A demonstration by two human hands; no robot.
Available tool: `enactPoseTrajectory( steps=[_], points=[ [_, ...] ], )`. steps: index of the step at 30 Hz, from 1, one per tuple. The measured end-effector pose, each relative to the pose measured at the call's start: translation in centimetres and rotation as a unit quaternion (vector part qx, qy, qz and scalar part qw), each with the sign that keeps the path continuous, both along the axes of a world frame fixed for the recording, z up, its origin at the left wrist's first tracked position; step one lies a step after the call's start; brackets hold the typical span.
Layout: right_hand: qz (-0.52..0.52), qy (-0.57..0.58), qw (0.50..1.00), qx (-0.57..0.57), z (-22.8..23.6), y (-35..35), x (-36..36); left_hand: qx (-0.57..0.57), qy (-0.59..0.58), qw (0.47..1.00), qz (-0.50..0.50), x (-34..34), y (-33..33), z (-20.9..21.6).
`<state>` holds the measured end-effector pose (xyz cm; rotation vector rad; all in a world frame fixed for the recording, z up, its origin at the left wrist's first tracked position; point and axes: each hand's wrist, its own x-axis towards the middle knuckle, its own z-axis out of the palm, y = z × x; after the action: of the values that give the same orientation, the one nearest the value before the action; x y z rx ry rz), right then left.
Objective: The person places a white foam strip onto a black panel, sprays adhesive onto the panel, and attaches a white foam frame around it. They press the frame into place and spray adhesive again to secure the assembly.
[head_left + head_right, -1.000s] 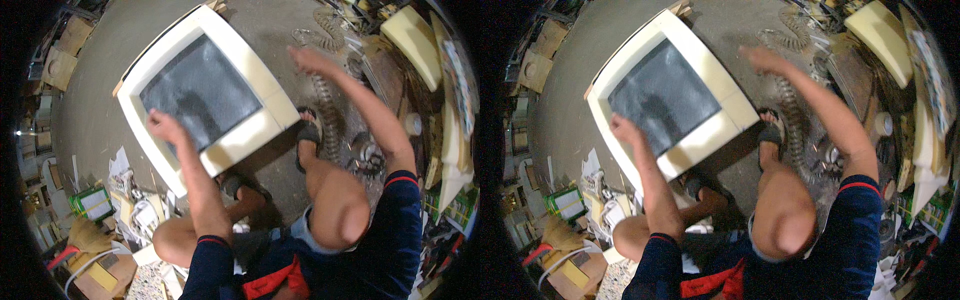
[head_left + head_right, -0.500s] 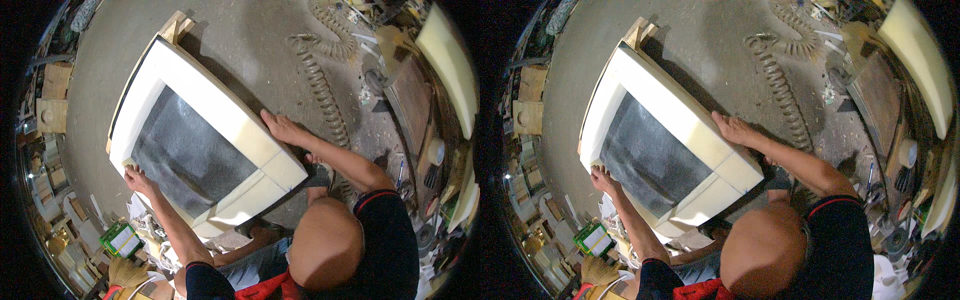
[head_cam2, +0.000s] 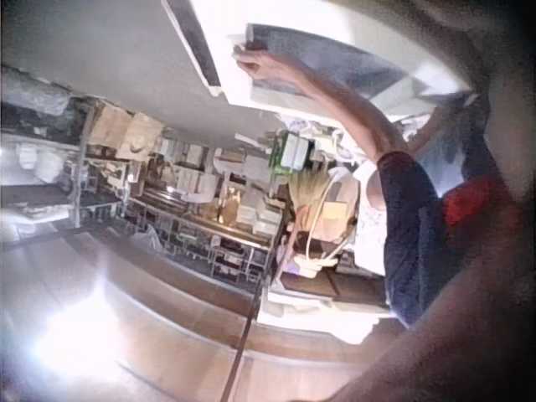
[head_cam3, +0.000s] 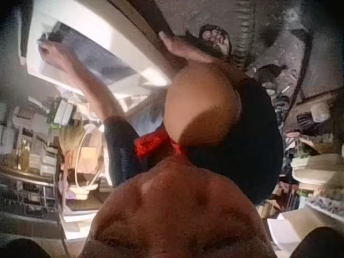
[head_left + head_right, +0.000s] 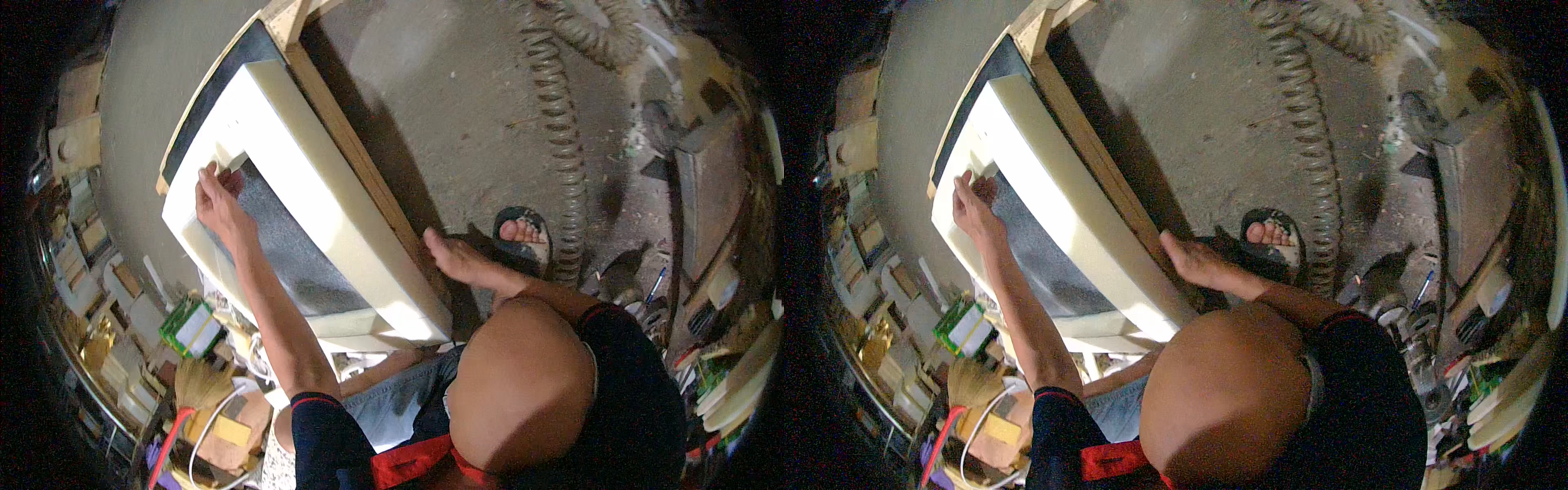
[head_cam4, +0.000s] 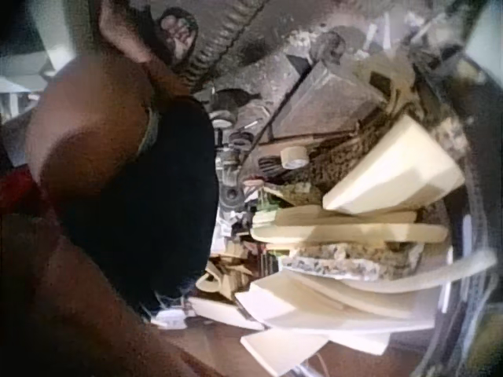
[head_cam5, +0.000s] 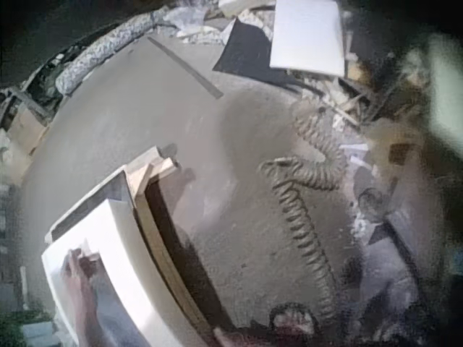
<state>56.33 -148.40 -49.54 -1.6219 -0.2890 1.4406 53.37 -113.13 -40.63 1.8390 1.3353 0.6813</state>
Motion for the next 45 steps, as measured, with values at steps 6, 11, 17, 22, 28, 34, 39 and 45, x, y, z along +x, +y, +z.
enactPoseTrajectory(
  steps=[6, 11, 17, 22, 28, 34, 39, 45],
  points=[
    [-0.014, -0.062, 0.996, 0.061, -1.1, 2.5, 3.7, 0.031, 0.018, 0.997, 0.071, -1.2, -0.1, 1.2],
    [-0.113, -0.295, 0.921, 0.228, 2.0, 11.7, 10.3, 0.083, 0.089, 0.991, 0.059, 0.1, 0.1, 0.5],
    [-0.077, -0.316, 0.934, 0.150, 5.8, 19.1, 12.5, 0.361, 0.203, 0.896, -0.162, 4.2, 7.8, 0.6],
    [-0.036, -0.274, 0.956, 0.099, 6.8, 19.2, 12.7, 0.252, 0.336, 0.898, -0.132, 4.2, 9.4, -1.1],
    [-0.062, -0.287, 0.944, 0.148, 6.4, 19.4, 12.4, 0.316, 0.254, 0.910, -0.082, 3.8, 8.4, -1.4],
    [-0.126, -0.328, 0.902, 0.251, 6.8, 19.3, 11.3, 0.276, 0.088, 0.956, -0.045, 3.4, 8.2, -0.5],
    [-0.175, -0.351, 0.884, 0.252, 4.9, 19.9, 11.6, 0.318, 0.175, 0.927, -0.099, 4.9, 8.5, -1.1],
    [-0.165, -0.374, 0.890, 0.204, 2.7, 20.2, 11.4, 0.353, 0.240, 0.894, -0.135, 6.2, 8.7, -2.2]
  ],
)
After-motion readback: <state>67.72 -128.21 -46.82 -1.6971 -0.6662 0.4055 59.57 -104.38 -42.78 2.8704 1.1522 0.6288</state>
